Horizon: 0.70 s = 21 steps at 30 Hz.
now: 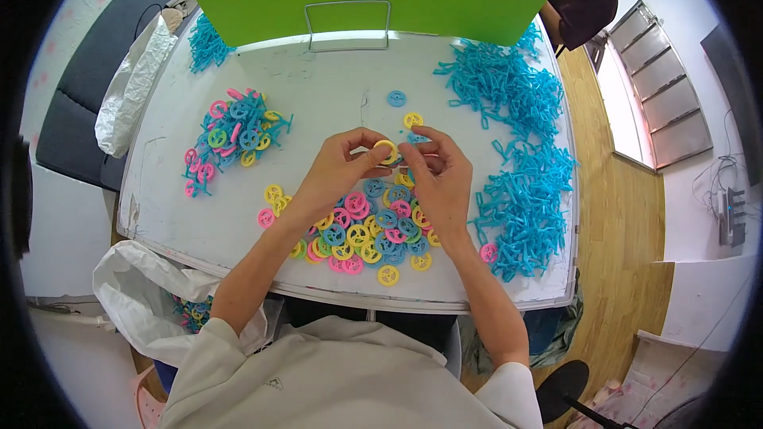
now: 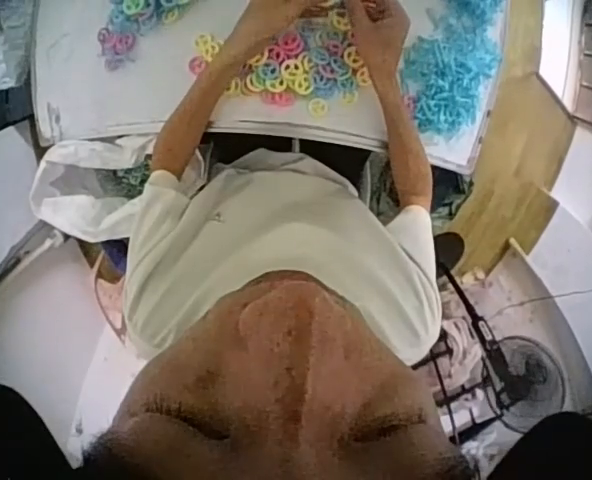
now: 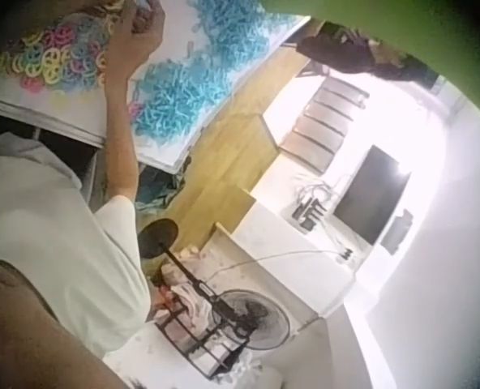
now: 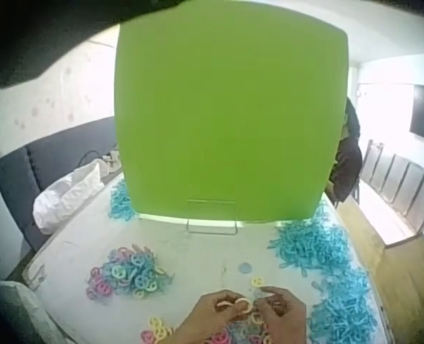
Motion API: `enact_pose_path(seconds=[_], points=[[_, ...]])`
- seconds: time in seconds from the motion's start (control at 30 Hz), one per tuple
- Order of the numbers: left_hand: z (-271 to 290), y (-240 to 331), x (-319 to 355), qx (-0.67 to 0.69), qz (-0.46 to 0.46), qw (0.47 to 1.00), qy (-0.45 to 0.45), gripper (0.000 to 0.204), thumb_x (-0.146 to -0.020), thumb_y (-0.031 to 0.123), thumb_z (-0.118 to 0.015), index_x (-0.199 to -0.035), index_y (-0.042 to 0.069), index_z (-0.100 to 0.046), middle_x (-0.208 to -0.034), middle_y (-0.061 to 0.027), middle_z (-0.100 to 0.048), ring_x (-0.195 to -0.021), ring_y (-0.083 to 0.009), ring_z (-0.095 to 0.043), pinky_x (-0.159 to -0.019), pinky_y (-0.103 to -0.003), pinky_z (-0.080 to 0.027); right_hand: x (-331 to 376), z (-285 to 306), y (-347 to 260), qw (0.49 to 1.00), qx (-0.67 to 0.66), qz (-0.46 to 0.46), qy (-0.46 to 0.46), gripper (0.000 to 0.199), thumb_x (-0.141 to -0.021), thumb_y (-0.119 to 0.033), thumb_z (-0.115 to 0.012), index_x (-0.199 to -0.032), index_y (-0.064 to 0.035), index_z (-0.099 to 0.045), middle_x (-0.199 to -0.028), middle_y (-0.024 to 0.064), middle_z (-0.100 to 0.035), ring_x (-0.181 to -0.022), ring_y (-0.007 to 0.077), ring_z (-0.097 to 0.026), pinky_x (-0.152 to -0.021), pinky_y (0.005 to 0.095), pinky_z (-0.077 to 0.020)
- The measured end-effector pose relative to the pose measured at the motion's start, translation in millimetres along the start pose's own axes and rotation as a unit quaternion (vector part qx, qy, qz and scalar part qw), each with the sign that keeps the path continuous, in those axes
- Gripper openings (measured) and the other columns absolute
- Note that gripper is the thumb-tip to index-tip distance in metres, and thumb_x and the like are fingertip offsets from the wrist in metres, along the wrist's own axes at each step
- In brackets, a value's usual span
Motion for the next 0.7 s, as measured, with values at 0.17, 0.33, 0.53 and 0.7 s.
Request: enact_pose_path(seconds=[0.17, 0.33, 0.53, 0.7], points=[[8.7, 9.4, 2.0, -0.019, -0.014, 0.999, 0.05, 0.023, -0.093, 0.017, -0.06, -0.105, -0.003, -0.059, -0.099, -0.0072, -0.062, -0.087, -0.0147, -0.065, -0.08, -0.026, -0.055, -5.5, -6.2, 2.5, 0.995, -0.075, -0.012, -0.07, 0.033, -0.087, -0.005, -0.065, -0.119, 0.0037, -0.058, -0.095, 0.0082, -0.066, -0.081, 0.0122, -0.065, -0.072, 0.0239, -0.053], [6.1, 8.2, 0.3, -0.081, -0.073, 0.993, 0.052, 0.019, -0.092, 0.012, -0.06, -0.103, -0.003, -0.06, -0.094, -0.008, -0.065, -0.087, -0.0152, -0.065, -0.08, -0.027, -0.054, -2.7, -6.1, 7.6, 0.995, -0.009, -0.048, -0.092, 0.034, -0.087, -0.006, -0.066, -0.118, 0.0049, -0.058, -0.096, 0.0088, -0.067, -0.081, 0.0115, -0.064, -0.072, 0.0232, -0.0521], [-0.6, 24.2, 10.8, -0.152, -0.13, 0.977, 0.074, 0.013, -0.09, 0.006, -0.06, -0.099, -0.003, -0.06, -0.092, -0.0092, -0.066, -0.087, -0.0161, -0.065, -0.08, -0.029, -0.054, 2.5, -5.4, -1.8, 0.997, -0.041, -0.051, -0.048, 0.029, -0.089, -0.006, -0.064, -0.116, 0.0023, -0.061, -0.09, 0.0066, -0.067, -0.08, 0.0098, -0.064, -0.07, 0.0207, -0.0501], [-1.5, 27.0, 10.5, -0.089, -0.139, 0.983, 0.08, 0.017, -0.094, 0.013, -0.058, -0.101, -0.003, -0.057, -0.095, -0.0096, -0.065, -0.091, -0.0183, -0.066, -0.076, -0.031, -0.057, -7.0, 2.1, 6.4, 0.997, -0.046, -0.027, -0.057, 0.03, -0.089, -0.006, -0.064, -0.118, 0.0014, -0.06, -0.093, 0.0083, -0.068, -0.084, 0.0107, -0.064, -0.071, 0.0204, -0.0498]])
Point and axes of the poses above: each hand's wrist, its own x-axis away from the middle knuckle, its own z-axis out of the back of the hand, y = z × x, the point moved 10 cm from there along -x, towards the middle knuckle
